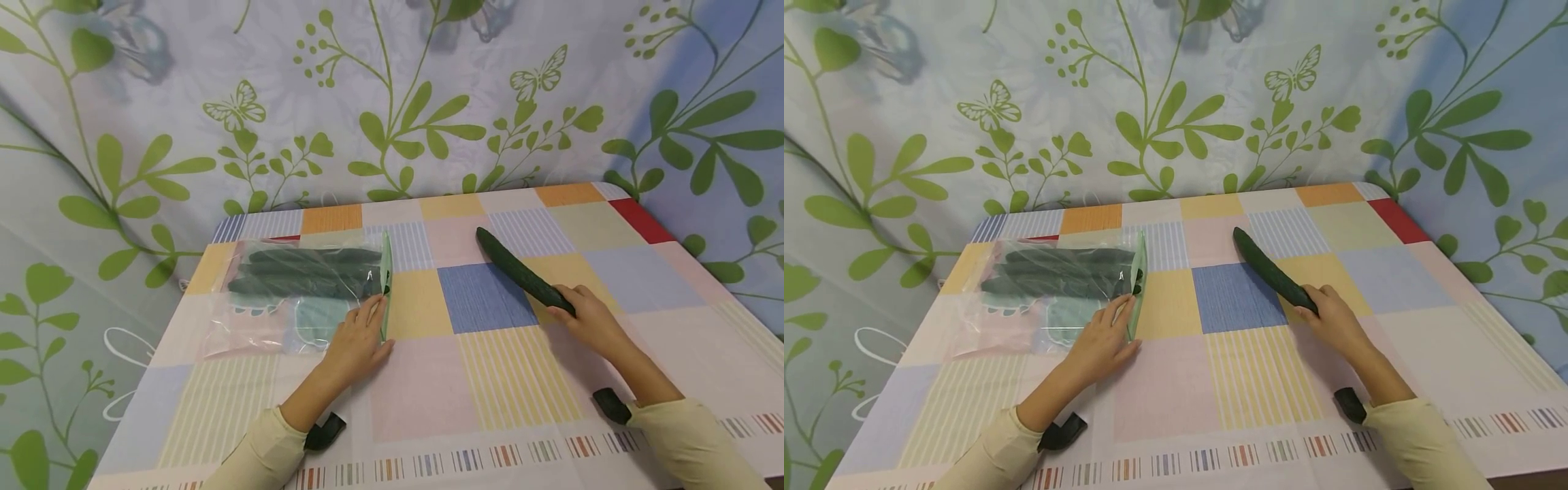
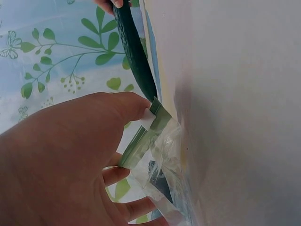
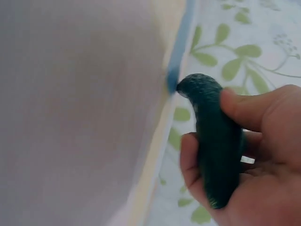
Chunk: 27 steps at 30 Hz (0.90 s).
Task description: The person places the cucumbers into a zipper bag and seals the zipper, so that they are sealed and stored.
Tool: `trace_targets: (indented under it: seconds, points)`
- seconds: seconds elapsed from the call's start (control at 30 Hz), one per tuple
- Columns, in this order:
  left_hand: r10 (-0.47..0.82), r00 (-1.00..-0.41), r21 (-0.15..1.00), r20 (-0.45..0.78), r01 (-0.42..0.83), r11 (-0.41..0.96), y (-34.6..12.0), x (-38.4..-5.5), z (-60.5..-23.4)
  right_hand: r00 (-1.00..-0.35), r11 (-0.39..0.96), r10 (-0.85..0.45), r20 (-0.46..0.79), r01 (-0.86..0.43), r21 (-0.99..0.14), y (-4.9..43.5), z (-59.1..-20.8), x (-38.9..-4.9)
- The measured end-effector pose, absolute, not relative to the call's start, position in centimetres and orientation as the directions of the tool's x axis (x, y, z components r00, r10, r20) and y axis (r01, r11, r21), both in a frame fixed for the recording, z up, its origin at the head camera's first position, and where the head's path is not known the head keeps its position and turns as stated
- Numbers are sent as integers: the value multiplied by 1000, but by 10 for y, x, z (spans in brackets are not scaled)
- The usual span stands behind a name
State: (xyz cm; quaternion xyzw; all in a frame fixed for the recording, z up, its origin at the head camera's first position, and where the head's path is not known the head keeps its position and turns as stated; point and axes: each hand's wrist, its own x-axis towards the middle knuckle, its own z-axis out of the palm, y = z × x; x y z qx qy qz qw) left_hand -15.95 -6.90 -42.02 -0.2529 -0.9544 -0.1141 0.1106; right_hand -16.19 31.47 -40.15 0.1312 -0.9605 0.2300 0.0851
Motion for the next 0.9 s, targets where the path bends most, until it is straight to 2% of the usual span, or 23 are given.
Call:
trace_targets:
  seconds: [0.2, 0.4, 0.67, 0.9]
  points:
    - [454, -850, 178, 267, 507, 844, -69, -160, -420, -957, 826, -249, 149, -290, -483, 302, -401, -166]
    - [462, -847, 154, 262, 510, 847, -70, -161, -422, -934, 792, -325, 150, -356, -495, 291, -402, -166]
    - [457, -849, 135, 264, 502, 854, -70, -162, -421, -805, 675, -500, 321, -594, -438, 275, -402, -167]
    - [450, -858, 132, 247, 490, 861, -70, -160, -422, -716, 593, -559, 418, -698, -402, 263, -400, -168]
